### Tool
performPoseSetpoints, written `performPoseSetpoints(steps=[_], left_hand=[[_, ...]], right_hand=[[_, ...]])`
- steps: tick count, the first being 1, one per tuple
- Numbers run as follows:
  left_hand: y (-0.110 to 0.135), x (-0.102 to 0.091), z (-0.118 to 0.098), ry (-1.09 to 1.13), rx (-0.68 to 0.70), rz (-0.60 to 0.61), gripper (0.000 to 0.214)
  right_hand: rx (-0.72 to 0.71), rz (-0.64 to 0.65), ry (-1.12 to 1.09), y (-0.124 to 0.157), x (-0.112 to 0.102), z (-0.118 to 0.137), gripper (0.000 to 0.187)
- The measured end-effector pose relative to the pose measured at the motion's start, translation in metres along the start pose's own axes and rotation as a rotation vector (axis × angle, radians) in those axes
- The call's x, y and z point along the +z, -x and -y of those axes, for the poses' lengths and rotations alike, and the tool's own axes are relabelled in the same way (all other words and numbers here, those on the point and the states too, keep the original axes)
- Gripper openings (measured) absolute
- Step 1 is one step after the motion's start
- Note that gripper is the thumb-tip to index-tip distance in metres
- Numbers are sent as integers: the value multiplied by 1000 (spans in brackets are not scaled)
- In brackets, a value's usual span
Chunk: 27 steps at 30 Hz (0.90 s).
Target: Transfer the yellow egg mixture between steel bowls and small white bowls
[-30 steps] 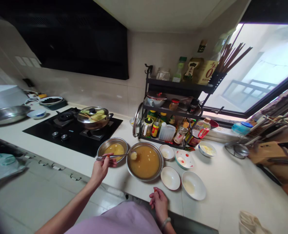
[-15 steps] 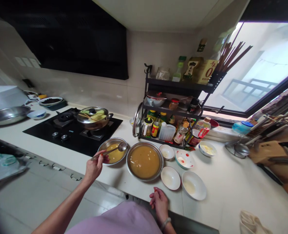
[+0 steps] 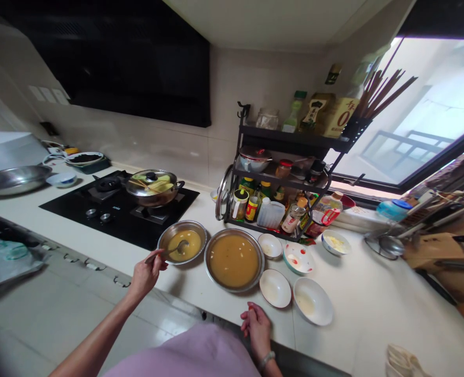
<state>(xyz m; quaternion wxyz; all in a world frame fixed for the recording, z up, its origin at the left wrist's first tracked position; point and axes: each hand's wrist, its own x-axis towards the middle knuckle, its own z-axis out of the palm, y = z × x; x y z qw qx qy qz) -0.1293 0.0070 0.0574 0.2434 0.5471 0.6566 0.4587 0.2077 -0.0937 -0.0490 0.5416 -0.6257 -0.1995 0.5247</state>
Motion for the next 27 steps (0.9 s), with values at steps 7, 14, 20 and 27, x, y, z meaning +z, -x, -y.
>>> performPoseSetpoints(steps=[7,14,20,27], left_hand=[[-9,0,2,342,-337,-99,20],[-15,-4,5,528,-407,-217,16],[-15,-6,1,548,-403,-235,17],[-13,-7,-5,555,-392,-211,16]], right_hand=[[-2,-2,6,0,1,0,51],[-14,2,5,0,0,0,51],[-19,7,11,0,0,-1,52],[-18,4,1,1,0,-1,51]])
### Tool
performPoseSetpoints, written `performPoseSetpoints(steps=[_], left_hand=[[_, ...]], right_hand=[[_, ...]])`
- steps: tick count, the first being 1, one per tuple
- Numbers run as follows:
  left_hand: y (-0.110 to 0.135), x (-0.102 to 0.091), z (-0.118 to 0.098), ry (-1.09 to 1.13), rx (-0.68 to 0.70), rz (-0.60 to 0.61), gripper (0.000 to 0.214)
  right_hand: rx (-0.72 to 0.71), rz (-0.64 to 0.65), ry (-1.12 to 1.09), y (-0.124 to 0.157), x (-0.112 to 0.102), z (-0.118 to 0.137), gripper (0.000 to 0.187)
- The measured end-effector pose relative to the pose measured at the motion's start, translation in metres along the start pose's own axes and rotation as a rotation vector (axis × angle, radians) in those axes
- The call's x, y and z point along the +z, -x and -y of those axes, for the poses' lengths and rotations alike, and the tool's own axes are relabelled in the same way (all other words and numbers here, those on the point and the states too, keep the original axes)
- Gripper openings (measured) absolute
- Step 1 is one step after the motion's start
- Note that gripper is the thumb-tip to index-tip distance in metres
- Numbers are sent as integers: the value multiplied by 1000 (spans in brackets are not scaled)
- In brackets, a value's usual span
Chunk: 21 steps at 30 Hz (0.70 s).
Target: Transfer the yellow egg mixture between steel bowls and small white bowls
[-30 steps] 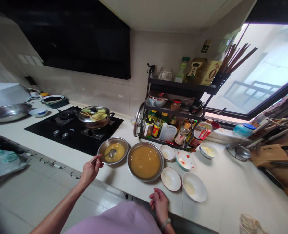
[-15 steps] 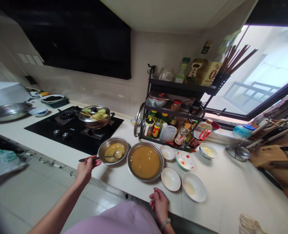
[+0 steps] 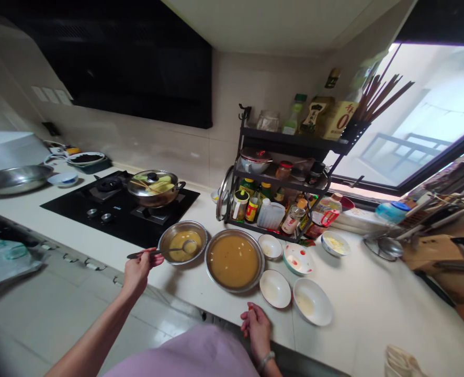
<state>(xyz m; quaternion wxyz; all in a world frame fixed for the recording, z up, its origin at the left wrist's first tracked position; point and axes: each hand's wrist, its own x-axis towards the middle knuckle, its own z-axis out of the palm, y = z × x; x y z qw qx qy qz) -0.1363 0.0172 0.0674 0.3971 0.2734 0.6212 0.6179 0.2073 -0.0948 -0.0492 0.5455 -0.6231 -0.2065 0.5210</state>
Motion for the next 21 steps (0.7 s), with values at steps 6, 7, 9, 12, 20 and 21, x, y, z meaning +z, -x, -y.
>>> performPoseSetpoints(steps=[6,7,9,12,20,21], left_hand=[[-3,2,3,-45,9,-4,17],[-3,2,3,-62,16,-5,18],[-3,2,3,-90,34,-6,18],[-3,1,1,-93,52,-10,17],[4,9,-8,-47,31,32,18],[6,11,-9,-30,19,34,17]], right_hand=[[8,-9,-4,1,1,1,52],[7,-10,-4,0,1,1,52],[5,-7,-4,0,1,1,52],[-2,3,-4,0,0,0,51],[-4,2,-2,-1,-1,-2,52],[-3,3,-4,-2,-1,-2,53]])
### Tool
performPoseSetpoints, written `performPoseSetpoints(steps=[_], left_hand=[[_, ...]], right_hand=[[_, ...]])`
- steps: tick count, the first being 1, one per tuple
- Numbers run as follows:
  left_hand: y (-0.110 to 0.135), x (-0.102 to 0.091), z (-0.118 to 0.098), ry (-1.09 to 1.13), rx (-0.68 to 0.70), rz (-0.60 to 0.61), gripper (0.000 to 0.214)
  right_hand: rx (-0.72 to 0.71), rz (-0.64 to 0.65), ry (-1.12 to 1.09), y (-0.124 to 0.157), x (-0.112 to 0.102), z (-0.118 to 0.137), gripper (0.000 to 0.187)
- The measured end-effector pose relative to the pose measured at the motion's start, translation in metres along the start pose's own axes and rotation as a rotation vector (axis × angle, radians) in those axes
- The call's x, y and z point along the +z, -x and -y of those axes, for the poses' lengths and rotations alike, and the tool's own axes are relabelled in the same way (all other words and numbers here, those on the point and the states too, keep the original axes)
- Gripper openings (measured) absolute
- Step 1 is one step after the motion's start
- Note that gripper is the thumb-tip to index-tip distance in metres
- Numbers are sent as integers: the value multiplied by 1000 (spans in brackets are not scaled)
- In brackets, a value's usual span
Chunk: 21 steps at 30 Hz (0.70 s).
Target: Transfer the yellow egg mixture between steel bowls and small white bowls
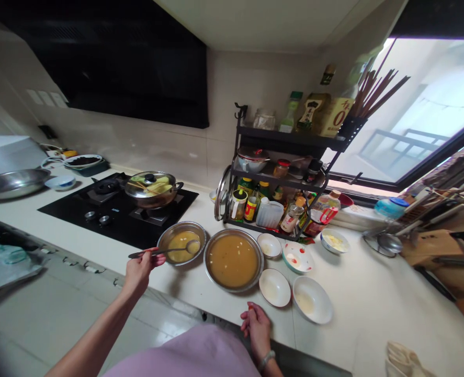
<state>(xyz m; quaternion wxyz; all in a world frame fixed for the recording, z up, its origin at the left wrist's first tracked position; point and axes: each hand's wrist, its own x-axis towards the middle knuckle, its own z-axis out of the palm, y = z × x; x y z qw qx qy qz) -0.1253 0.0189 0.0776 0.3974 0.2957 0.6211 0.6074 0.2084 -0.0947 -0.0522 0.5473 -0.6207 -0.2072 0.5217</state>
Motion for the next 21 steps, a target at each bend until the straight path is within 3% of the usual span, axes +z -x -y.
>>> performPoseSetpoints(steps=[9,14,21], left_hand=[[18,24,-6,74,-4,117,19],[32,42,0,55,15,241,23],[61,53,12,-215,428,500,30]], right_hand=[[8,10,0,-2,-1,-2,50],[14,14,1,-2,-1,-1,51],[21,4,-4,-2,0,-1,53]])
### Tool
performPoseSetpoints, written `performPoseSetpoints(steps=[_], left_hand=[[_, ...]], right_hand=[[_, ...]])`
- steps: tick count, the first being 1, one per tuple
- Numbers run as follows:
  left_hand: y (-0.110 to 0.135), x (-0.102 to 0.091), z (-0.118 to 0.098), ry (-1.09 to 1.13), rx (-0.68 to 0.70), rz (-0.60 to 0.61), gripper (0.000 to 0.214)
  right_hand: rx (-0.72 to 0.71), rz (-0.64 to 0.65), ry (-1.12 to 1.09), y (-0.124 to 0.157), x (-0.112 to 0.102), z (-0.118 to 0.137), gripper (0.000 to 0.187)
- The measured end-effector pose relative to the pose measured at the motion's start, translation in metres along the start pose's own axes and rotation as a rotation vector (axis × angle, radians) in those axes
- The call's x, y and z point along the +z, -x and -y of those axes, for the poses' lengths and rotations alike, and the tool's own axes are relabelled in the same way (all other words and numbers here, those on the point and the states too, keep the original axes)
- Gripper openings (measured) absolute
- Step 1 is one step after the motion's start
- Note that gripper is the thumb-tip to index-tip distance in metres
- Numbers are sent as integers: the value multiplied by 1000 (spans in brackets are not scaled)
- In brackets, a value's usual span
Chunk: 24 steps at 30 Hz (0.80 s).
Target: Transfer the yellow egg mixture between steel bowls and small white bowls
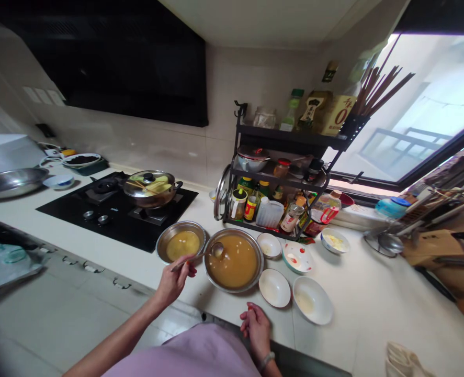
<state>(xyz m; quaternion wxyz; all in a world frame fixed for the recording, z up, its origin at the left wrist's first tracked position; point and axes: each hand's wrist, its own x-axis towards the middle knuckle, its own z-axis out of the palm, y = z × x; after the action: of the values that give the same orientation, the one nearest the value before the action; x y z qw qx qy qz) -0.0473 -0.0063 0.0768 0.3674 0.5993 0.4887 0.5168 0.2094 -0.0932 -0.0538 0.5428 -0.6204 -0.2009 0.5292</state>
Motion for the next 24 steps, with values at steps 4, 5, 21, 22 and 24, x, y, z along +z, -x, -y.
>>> performPoseSetpoints(steps=[4,5,21,22,24], left_hand=[[-1,-7,0,-33,46,-10,30],[-4,-12,1,-26,11,-54,31],[-18,-78,61,-124,-202,-233,30],[-19,-79,63,-57,-241,-241,30],[-24,-82,67,73,-313,-272,27]], right_hand=[[-20,-10,49,3,2,2,55],[-40,-18,84,4,3,3,55],[-754,-109,883,-17,-7,-15,45],[-774,-118,907,-18,-8,-17,46],[-816,-132,943,-20,-8,-19,47]])
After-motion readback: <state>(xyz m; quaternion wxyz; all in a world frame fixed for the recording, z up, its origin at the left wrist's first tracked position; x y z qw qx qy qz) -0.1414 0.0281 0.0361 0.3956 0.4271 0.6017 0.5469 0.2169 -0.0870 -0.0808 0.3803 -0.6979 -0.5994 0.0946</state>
